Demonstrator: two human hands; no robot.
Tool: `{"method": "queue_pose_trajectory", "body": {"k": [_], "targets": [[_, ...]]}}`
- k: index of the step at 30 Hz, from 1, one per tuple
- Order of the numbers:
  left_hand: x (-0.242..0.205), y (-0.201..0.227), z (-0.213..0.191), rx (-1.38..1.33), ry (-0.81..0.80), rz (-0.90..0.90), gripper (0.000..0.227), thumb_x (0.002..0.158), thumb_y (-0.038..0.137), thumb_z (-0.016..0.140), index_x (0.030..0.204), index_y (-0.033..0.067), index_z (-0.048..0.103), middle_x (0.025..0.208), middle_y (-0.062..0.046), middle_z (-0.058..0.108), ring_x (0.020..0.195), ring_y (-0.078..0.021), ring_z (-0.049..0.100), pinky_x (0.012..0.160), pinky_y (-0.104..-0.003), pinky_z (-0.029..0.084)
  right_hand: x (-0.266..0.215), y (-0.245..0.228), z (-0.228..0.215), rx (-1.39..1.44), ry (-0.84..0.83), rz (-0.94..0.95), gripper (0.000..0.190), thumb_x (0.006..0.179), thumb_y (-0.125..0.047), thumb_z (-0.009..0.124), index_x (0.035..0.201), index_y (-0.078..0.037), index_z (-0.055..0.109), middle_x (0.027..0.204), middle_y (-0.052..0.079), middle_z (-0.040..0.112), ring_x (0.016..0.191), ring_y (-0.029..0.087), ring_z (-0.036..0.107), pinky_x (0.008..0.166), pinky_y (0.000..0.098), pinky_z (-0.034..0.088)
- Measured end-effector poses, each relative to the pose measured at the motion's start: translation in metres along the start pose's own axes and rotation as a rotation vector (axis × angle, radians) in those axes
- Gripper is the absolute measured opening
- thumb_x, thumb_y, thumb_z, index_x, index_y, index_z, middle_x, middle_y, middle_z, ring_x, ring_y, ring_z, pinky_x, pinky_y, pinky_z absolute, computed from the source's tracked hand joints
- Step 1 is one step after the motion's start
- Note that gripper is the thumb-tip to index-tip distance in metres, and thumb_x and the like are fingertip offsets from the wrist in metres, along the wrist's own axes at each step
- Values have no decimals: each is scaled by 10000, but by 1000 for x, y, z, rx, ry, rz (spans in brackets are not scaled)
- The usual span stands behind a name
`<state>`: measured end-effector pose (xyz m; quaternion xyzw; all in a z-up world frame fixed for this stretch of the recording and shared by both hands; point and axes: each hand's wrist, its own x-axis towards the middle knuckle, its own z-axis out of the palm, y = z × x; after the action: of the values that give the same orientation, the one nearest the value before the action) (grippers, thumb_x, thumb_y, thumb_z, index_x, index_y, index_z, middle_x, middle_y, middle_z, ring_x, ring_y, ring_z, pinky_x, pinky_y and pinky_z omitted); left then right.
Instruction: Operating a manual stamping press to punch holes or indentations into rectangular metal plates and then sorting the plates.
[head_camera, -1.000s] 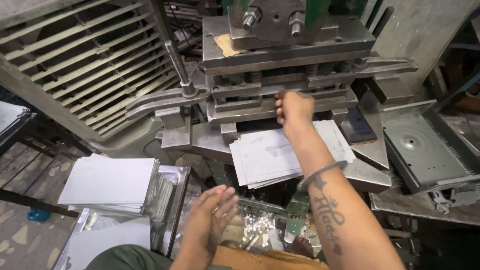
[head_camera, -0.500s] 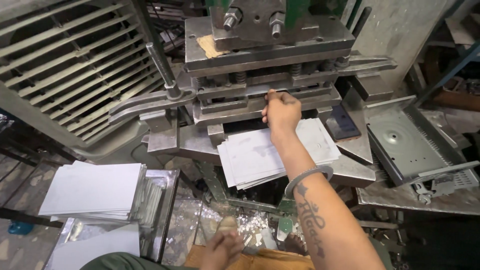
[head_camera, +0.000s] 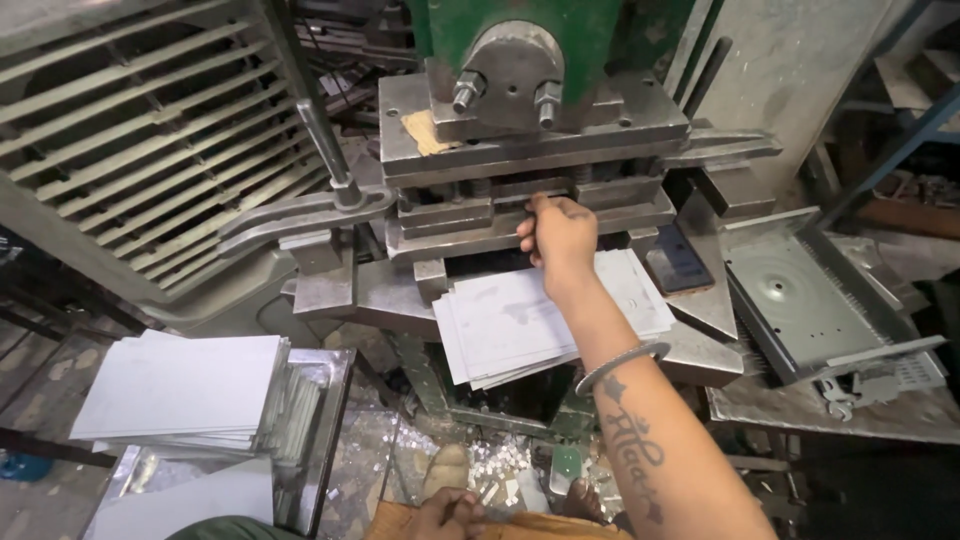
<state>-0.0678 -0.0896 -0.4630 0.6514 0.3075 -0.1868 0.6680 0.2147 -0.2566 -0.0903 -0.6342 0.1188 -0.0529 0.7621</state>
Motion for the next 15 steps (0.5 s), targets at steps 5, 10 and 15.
{"method": "queue_pose_trajectory", "body": {"k": [5, 10, 15], "targets": [[-15, 7, 3, 77, 0, 104, 230, 990, 195, 647, 1106, 17, 734, 912, -124, 815, 733, -200, 793, 690, -317, 639, 15, -2, -5, 293, -67, 370, 101, 931, -109, 629, 846, -55, 639, 659, 9, 620, 507, 77, 514, 385, 261, 312], [0, 0, 4, -4, -26, 77, 239, 986, 170, 604, 1111, 1, 716, 920, -138, 816, 737, -208, 785, 703, -327, 635, -81, -4, -33, 259, -90, 124, 110, 931, -167, 656, 881, -69, 659, 623, -12, 574, 467, 74, 446, 382, 242, 326], [-18, 35, 1, -186, -36, -113, 274, 984, 198, 615, 1169, 11, 695, 1043, -165, 794, 845, -258, 768, 769, -369, 629, -147, 40, -76, 224, -56, 209, 146, 933, -195, 677, 860, -79, 626, 618, 2, 564, 461, 78, 434, 398, 241, 309]]}}
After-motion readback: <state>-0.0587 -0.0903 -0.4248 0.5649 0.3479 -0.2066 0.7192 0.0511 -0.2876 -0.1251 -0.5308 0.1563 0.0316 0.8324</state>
